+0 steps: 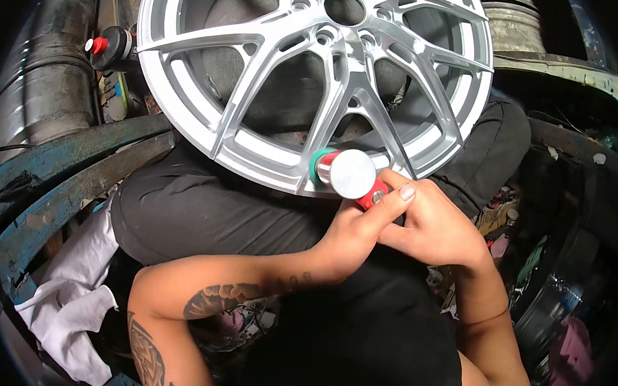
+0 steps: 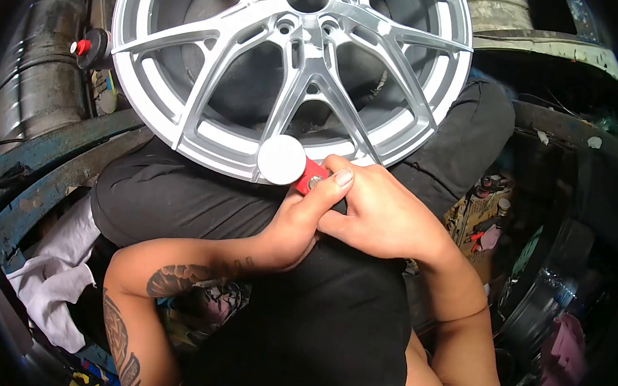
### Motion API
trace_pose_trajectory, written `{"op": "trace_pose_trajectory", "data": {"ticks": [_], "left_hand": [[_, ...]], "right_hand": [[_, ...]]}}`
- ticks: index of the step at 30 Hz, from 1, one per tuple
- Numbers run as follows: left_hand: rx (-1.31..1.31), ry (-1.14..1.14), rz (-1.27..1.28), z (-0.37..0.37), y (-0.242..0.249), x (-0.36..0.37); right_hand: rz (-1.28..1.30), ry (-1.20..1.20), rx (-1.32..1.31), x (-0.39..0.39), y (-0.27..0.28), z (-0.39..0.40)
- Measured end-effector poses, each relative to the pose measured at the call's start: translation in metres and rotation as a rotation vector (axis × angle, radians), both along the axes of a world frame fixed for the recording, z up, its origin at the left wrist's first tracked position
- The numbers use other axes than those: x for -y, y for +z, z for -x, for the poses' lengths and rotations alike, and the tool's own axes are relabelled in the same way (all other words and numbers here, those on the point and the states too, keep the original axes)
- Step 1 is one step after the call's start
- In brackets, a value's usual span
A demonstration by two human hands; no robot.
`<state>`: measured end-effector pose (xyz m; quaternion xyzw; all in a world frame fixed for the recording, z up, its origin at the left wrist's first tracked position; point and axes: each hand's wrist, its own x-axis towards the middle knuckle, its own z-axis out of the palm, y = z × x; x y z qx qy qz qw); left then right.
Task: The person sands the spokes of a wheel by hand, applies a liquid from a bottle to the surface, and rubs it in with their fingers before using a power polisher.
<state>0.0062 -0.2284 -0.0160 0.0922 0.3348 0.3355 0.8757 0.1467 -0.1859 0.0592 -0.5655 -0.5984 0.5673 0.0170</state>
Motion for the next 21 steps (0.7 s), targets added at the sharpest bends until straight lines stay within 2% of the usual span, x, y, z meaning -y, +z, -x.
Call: {"op": "trace_pose_trajectory", "data": {"ticks": [4, 10, 13, 16, 19, 21], "left_hand": [[0.061, -0.023, 0.067, -0.001, 0.001, -0.003], [0.013, 0.015, 0.052, -0.001, 0.003, 0.001], [0.069, -0.059, 0.023, 0.003, -0.008, -0.003], [-0.017, 0.003, 0.013, 0.003, -0.002, 0.003], [-0.002, 0.013, 0.056, 0.003, 0.001, 0.014], [0.011, 0.015, 0.055, 0.002, -0.001, 0.012]], "right_hand": [[0.052, 0.006, 0.064, -0.009, 0.013, 0.006], [0.003, 0.051, 0.01, -0.007, 0.007, 0.003], [0.019, 0.025, 0.091, -0.008, 0.009, 0.007], [-0.002, 0.064, 0.01, -0.007, 0.003, 0.003], [0.089, 0.162, -0.037, -0.009, -0.002, -0.001], [0.027, 0.146, -0.023, -0.007, -0.004, -0.003]]}}
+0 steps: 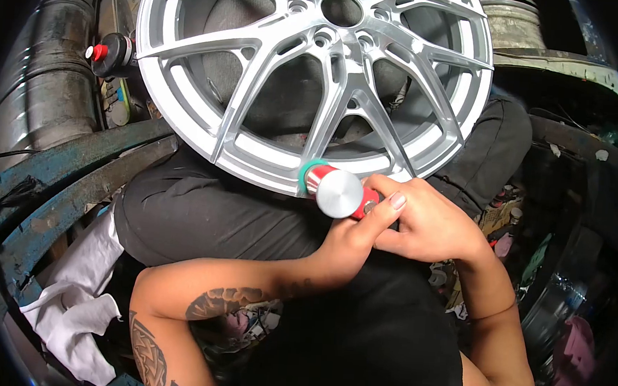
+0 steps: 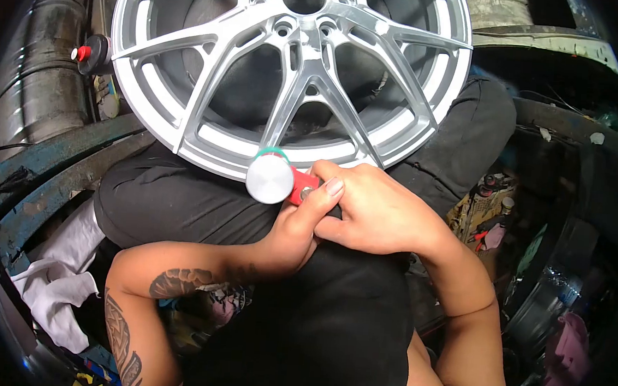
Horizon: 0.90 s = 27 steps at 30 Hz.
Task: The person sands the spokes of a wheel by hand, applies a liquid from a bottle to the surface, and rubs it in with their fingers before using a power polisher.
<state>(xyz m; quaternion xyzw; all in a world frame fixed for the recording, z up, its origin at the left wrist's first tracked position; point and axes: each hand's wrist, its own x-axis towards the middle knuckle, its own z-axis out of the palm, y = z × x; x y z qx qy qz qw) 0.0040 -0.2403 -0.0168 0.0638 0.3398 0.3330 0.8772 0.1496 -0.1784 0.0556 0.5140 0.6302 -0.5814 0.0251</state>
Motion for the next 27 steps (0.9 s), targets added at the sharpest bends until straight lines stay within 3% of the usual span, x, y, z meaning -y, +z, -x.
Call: {"op": "trace_pose_trajectory", "data": {"ticks": [7, 13, 19, 22, 27], "left_hand": [[0.004, -0.071, -0.068, -0.009, -0.008, -0.033], [-0.013, -0.018, -0.057, -0.008, -0.005, -0.019], [0.031, 0.009, 0.025, -0.005, 0.0, -0.001], [0.039, -0.029, -0.018, -0.011, -0.01, -0.014], [0.079, -0.092, -0.04, -0.014, -0.014, -0.038]], "right_hand": [[-0.143, -0.199, 0.039, 0.006, -0.016, -0.007], [-0.049, -0.182, -0.031, 0.004, -0.007, -0.002], [0.036, -0.019, -0.014, -0.005, 0.002, 0.0], [-0.055, -0.092, 0.067, -0.003, 0.0, -0.003], [-0.15, -0.248, -0.021, 0.002, -0.019, -0.009]]}}
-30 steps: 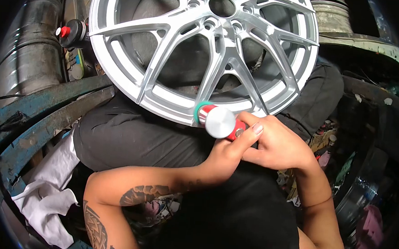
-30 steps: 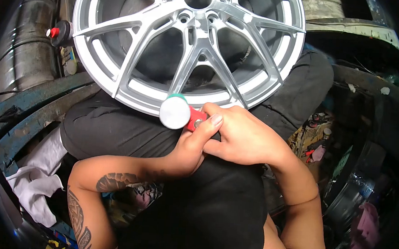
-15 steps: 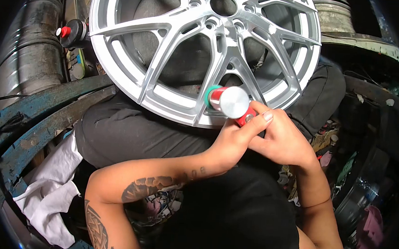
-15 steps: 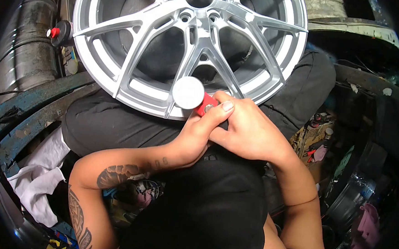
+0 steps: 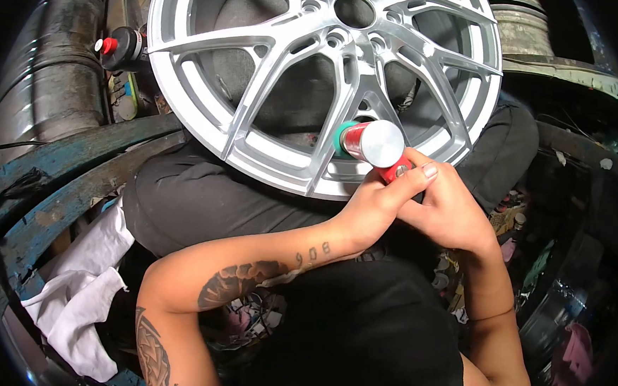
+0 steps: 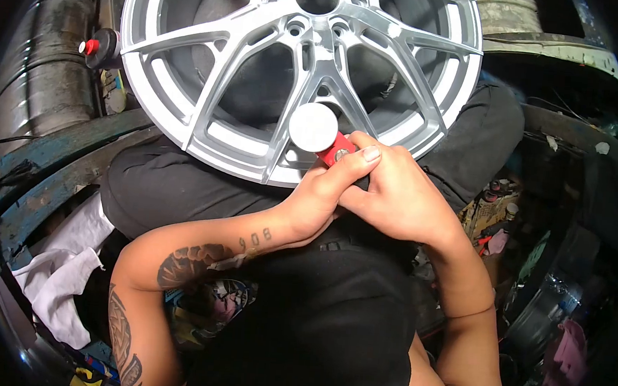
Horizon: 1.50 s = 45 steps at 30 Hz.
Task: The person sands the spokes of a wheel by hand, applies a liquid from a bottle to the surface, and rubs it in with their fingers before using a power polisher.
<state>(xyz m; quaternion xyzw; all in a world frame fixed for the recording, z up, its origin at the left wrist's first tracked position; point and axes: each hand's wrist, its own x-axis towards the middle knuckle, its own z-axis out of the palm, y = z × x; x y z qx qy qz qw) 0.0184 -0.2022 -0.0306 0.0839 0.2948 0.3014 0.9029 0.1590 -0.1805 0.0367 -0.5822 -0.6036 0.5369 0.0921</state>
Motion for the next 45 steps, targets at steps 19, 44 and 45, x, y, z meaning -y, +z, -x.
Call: {"op": "trace_pose_trajectory", "data": {"ticks": [19, 44, 45], "left_hand": [[-0.074, 0.042, -0.01, 0.01, 0.004, 0.018], [-0.081, -0.039, -0.005, 0.009, 0.01, -0.008], [-0.077, -0.032, -0.003, 0.008, 0.008, -0.007]], "right_hand": [[0.123, 0.121, 0.046, -0.003, 0.018, 0.01], [-0.026, -0.061, 0.011, 0.007, -0.007, 0.003], [-0.14, -0.066, -0.043, 0.01, -0.015, 0.003]]}}
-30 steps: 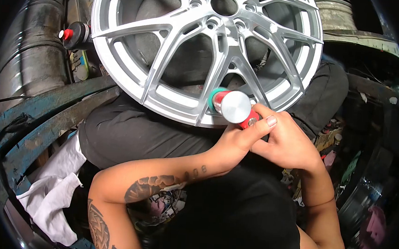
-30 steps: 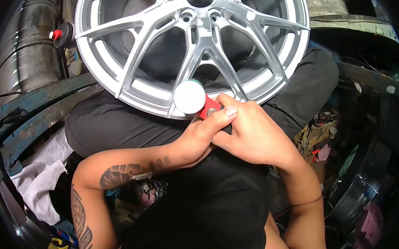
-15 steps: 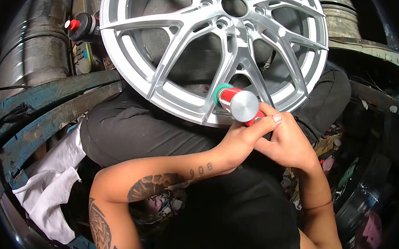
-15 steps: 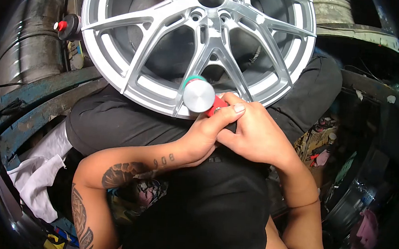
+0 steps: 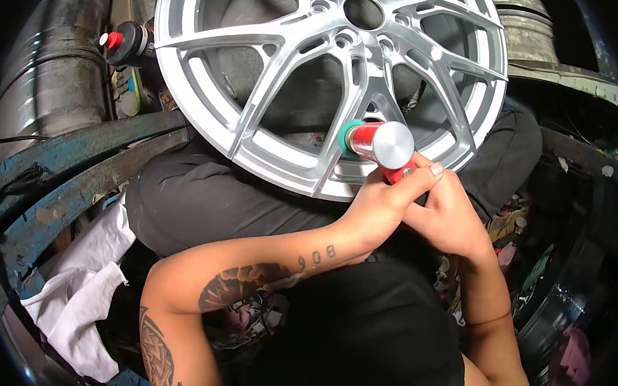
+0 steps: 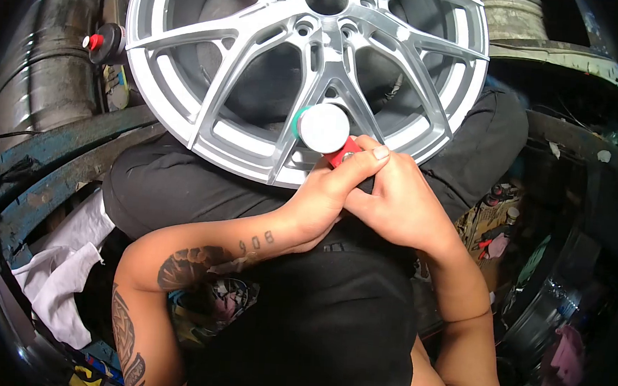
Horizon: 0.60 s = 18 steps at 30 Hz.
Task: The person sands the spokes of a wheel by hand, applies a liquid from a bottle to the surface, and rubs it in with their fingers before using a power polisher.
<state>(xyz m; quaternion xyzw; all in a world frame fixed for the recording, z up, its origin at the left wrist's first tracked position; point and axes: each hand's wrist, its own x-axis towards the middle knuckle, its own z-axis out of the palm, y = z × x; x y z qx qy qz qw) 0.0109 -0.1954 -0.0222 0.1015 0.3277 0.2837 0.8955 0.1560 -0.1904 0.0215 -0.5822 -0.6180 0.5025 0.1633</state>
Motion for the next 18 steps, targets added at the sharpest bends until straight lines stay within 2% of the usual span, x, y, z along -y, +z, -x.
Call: {"op": "trace_pose_trajectory", "data": {"ticks": [6, 9, 10, 13, 16, 18], "left_hand": [[0.034, 0.133, 0.061, -0.005, -0.001, 0.029], [0.032, 0.174, 0.116, -0.003, 0.0, 0.042], [0.055, 0.108, 0.132, 0.001, -0.004, 0.046], [0.036, 0.187, 0.182, 0.003, 0.013, 0.048], [0.058, 0.16, 0.153, 0.004, 0.009, 0.044], [0.077, 0.146, 0.094, -0.001, 0.001, 0.036]], "right_hand": [[0.284, 0.138, 0.023, -0.005, 0.027, 0.005], [0.22, 0.193, -0.003, -0.003, 0.028, 0.009], [0.288, 0.232, 0.018, -0.008, 0.033, 0.01], [0.319, 0.357, 0.028, -0.012, 0.032, 0.009], [0.345, 0.344, 0.071, -0.017, 0.037, 0.01], [0.23, 0.254, 0.032, -0.011, 0.03, 0.008]]}}
